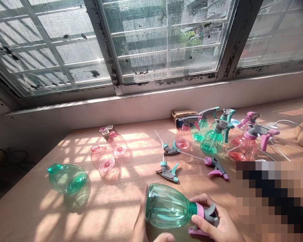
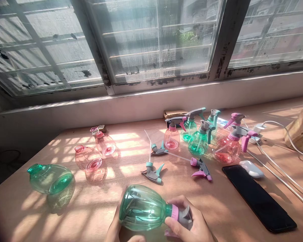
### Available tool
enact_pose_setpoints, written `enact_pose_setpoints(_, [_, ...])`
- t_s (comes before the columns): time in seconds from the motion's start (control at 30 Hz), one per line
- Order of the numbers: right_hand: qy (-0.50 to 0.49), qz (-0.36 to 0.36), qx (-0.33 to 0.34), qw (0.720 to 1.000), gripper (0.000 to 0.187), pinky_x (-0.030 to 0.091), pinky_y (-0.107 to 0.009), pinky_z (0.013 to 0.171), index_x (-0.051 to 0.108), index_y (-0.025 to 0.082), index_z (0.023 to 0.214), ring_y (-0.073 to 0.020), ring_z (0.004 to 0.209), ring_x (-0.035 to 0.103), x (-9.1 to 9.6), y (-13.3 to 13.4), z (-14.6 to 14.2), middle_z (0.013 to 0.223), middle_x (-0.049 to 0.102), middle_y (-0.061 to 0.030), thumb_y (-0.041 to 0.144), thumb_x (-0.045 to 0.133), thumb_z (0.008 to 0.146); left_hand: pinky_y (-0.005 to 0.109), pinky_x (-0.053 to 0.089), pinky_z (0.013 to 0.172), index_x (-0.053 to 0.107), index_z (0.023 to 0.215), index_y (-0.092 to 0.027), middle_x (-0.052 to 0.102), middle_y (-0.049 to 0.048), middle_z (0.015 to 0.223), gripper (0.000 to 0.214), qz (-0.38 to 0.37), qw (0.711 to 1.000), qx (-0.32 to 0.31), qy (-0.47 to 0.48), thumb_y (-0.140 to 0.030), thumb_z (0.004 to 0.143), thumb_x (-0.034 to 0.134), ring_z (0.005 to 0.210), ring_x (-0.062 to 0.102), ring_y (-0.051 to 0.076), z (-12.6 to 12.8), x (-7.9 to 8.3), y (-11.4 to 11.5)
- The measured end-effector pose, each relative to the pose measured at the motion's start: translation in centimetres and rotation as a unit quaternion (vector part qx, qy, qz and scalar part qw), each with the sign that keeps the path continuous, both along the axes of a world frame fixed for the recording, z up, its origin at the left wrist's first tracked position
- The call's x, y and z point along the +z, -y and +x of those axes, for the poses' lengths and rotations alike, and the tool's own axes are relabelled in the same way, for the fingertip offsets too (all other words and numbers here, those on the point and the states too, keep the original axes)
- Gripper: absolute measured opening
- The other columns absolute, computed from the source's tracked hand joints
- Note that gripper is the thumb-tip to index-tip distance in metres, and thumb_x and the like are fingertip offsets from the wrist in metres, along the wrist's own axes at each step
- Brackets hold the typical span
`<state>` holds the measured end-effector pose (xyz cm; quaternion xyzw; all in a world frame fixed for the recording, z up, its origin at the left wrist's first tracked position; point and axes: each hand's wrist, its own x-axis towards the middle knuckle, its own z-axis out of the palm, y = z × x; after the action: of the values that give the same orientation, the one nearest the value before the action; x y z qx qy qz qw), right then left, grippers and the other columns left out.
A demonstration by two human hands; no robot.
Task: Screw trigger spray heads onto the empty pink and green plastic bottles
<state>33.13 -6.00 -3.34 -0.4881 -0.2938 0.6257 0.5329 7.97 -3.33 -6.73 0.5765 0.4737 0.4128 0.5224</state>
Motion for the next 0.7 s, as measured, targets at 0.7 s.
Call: enact_pose_setpoints(0.7, [0.007, 0.001, -0.011, 1.0, 0.056, 0.069, -0.037, 0.066, 0.078, 0.021, 0.097, -0.0248, 0.077, 0.075, 0.3, -0.1, -0.1, 0.086, 0.077, -0.0019, 0.058, 0.1, 0.062, 0.051, 0.026, 0.133, 0.031, 0.169, -0.031, 0.051, 0.0122, 0.168, 0.108, 0.003, 1.0, 0.005, -0.013, -0.069, 0.081, 0.081, 0.158, 0.042, 0.04, 0.7, 1.7, -0.1])
